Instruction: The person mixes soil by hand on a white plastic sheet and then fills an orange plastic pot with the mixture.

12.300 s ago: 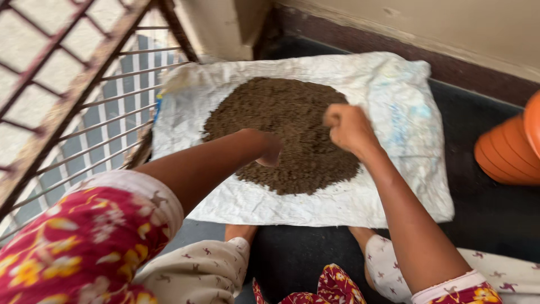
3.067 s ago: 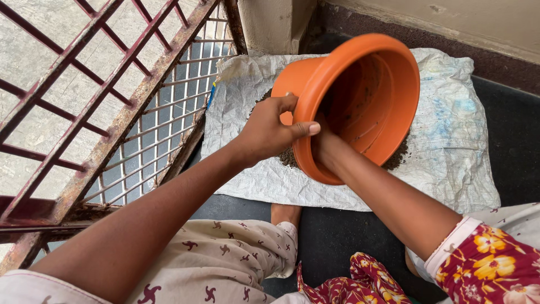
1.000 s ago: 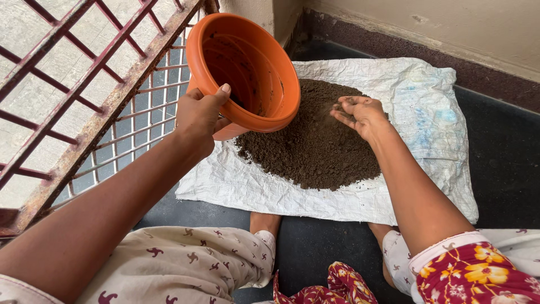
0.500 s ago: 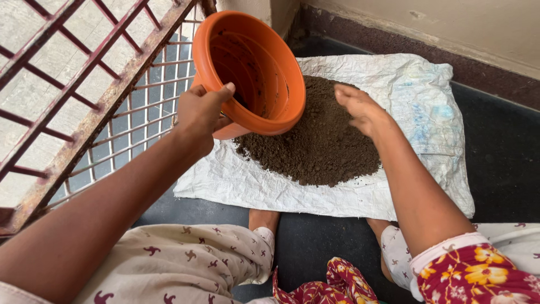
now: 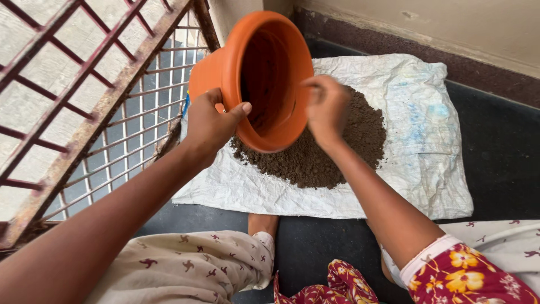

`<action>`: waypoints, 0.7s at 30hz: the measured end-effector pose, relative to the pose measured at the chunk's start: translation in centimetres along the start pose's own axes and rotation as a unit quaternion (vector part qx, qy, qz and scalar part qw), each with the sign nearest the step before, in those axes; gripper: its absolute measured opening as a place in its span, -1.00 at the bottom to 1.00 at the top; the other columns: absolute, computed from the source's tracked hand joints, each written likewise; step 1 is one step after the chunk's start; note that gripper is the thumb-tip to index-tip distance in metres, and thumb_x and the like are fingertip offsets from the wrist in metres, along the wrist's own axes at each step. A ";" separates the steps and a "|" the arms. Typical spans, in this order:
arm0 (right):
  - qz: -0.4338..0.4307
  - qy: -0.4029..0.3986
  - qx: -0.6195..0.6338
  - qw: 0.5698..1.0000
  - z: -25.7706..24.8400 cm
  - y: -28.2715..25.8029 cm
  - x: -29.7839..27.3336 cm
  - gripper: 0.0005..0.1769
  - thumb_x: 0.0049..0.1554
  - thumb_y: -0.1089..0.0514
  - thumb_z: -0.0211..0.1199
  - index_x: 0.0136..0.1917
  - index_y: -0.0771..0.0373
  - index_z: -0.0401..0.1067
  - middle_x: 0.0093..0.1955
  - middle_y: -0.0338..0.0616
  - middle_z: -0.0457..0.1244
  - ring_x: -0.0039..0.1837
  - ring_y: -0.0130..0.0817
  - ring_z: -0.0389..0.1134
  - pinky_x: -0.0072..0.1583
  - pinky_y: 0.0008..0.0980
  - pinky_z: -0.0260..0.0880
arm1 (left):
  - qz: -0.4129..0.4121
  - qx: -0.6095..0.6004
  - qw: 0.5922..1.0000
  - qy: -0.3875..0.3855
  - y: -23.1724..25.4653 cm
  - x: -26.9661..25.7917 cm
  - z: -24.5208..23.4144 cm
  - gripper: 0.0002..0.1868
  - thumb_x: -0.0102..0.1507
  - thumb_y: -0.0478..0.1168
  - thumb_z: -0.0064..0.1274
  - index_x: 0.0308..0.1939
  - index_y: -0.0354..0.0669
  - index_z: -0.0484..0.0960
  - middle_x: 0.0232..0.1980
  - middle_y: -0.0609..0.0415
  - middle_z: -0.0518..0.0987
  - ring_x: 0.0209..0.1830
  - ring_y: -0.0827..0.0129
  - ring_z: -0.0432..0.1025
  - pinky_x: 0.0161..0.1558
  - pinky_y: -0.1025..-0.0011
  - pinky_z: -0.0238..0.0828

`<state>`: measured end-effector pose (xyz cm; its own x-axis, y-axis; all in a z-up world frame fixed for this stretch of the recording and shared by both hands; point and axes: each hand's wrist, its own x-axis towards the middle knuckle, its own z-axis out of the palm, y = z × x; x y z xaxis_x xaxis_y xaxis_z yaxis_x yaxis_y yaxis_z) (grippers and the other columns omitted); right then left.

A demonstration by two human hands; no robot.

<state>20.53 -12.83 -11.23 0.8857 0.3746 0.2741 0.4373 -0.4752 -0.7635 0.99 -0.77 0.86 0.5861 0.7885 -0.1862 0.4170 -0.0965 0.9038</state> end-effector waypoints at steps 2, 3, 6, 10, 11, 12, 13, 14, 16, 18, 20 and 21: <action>-0.002 -0.103 0.032 0.994 2.1 -0.1 0.4 -0.66 0.27 0.31 0.11 0.26 0.08 0.49 0.32 -0.17 0.41 0.34 -0.27 0.47 0.42 -0.24 0.48 | 0.070 0.123 0.990 -0.028 0.0 -0.1 0.0 -0.59 0.14 -0.11 0.32 -0.08 -0.34 0.63 -0.20 -0.13 0.68 -0.27 0.35 0.59 -0.20 0.33 0.57; -0.008 -0.128 0.037 0.991 2.9 -0.3 0.7 -0.66 0.27 0.29 0.10 0.28 0.08 0.47 0.33 -0.17 0.40 0.35 -0.27 0.45 0.42 -0.24 0.47 | 0.072 0.123 0.989 -0.028 0.0 -0.3 0.2 -0.59 0.14 -0.11 0.32 -0.08 -0.34 0.63 -0.20 -0.13 0.68 -0.27 0.35 0.59 -0.20 0.33 0.57; -0.016 -0.157 0.072 0.985 3.5 0.2 1.8 -0.65 0.28 0.24 0.06 0.32 0.08 0.41 0.36 -0.17 0.35 0.37 -0.27 0.40 0.43 -0.24 0.43 | 0.152 0.227 0.959 -0.074 -0.1 -1.0 1.8 -0.51 0.07 -0.07 0.41 -0.18 -0.43 0.63 -0.05 -0.29 0.65 -0.04 0.06 0.57 0.04 0.17 0.45; 0.014 -0.148 0.135 0.980 2.6 2.4 1.5 -0.62 0.28 0.17 0.02 0.37 0.08 0.33 0.40 -0.17 0.29 0.41 -0.27 0.34 0.44 -0.24 0.37 | 0.258 0.162 0.945 -0.115 0.0 -1.8 3.7 -0.53 0.07 -0.09 0.41 -0.10 -0.38 0.67 0.22 -0.51 0.46 0.46 -0.06 0.25 0.33 0.17 0.27; 0.016 -0.158 0.152 0.976 2.5 2.8 1.4 -0.61 0.29 0.15 0.01 0.38 0.08 0.31 0.41 -0.17 0.28 0.42 -0.27 0.32 0.44 -0.24 0.36 | 0.223 0.150 0.956 -0.120 0.3 -1.9 4.0 -0.51 0.08 -0.08 0.38 -0.06 -0.36 0.66 0.23 -0.49 0.47 0.47 -0.02 0.25 0.36 0.20 0.28; 0.017 -0.171 0.175 0.969 2.4 3.2 1.1 -0.59 0.29 0.13 0.00 0.39 0.08 0.29 0.42 -0.17 0.26 0.43 -0.27 0.31 0.44 -0.24 0.34 | 0.224 0.149 0.956 -0.119 0.6 -1.7 4.2 -0.51 0.08 -0.08 0.38 -0.06 -0.36 0.66 0.23 -0.49 0.47 0.47 -0.02 0.25 0.36 0.20 0.28; 0.018 -0.186 0.201 0.962 2.5 3.5 0.7 -0.58 0.29 0.11 -0.01 0.41 0.08 0.27 0.43 -0.17 0.25 0.44 -0.27 0.29 0.45 -0.24 0.33 | 0.247 0.130 0.952 -0.123 0.9 -1.5 4.4 -0.52 0.10 -0.11 0.38 -0.05 -0.38 0.65 0.23 -0.49 0.47 0.49 -0.05 0.20 0.37 0.17 0.22; 0.019 -0.204 0.233 0.951 2.6 3.6 0.2 -0.57 0.29 0.09 -0.03 0.42 0.08 0.25 0.44 -0.16 0.23 0.44 -0.27 0.28 0.45 -0.24 0.32 | 0.269 0.111 0.948 -0.126 1.1 -1.5 4.6 -0.53 0.11 -0.13 0.38 -0.04 -0.40 0.65 0.23 -0.48 0.48 0.51 -0.08 0.15 0.38 0.15 0.17; 0.035 -0.242 0.321 0.915 3.0 3.5 -1.2 -0.54 0.30 0.06 -0.05 0.44 0.08 0.21 0.46 -0.16 0.20 0.46 -0.27 0.24 0.45 -0.24 0.29 | 0.268 0.108 0.948 -0.134 1.3 -1.8 4.8 -0.54 0.11 -0.14 0.38 -0.05 -0.40 0.66 0.20 -0.47 0.51 0.51 -0.08 0.16 0.38 0.14 0.18; 0.078 -0.282 0.422 0.858 2.8 3.2 -2.3 -0.51 0.30 0.02 -0.07 0.47 0.08 0.17 0.48 -0.16 0.17 0.48 -0.27 0.21 0.46 -0.24 0.26 | 0.268 0.104 0.947 -0.140 1.6 -2.0 5.0 -0.55 0.10 -0.14 0.37 -0.06 -0.40 0.66 0.17 -0.45 0.53 0.50 -0.08 0.17 0.38 0.14 0.18; 0.137 -0.317 0.507 0.790 2.1 3.0 -3.5 -0.48 0.30 -0.02 -0.09 0.49 0.08 0.13 0.50 -0.16 0.14 0.50 -0.28 0.18 0.47 -0.24 0.23 | 0.260 0.128 0.947 -0.139 2.0 -2.2 5.2 -0.57 0.11 -0.14 0.38 -0.06 -0.37 0.68 0.07 -0.40 0.60 0.48 -0.07 0.23 0.36 0.15 0.21; 0.169 -0.335 0.539 0.754 1.9 2.7 -4.3 -0.47 0.31 -0.04 -0.10 0.51 0.08 0.11 0.51 -0.16 0.13 0.51 -0.28 0.16 0.47 -0.24 0.22 | 0.256 0.128 0.948 -0.137 2.2 -2.6 5.3 -0.57 0.11 -0.14 0.38 -0.06 -0.37 0.68 0.07 -0.40 0.60 0.48 -0.07 0.23 0.36 0.15 0.21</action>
<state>17.57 -14.23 -15.57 0.4822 0.8672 -0.1244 -0.4971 0.1540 -0.8539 4.08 -6.25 1.25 0.9010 0.4150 0.1267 0.1641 -0.5963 0.7858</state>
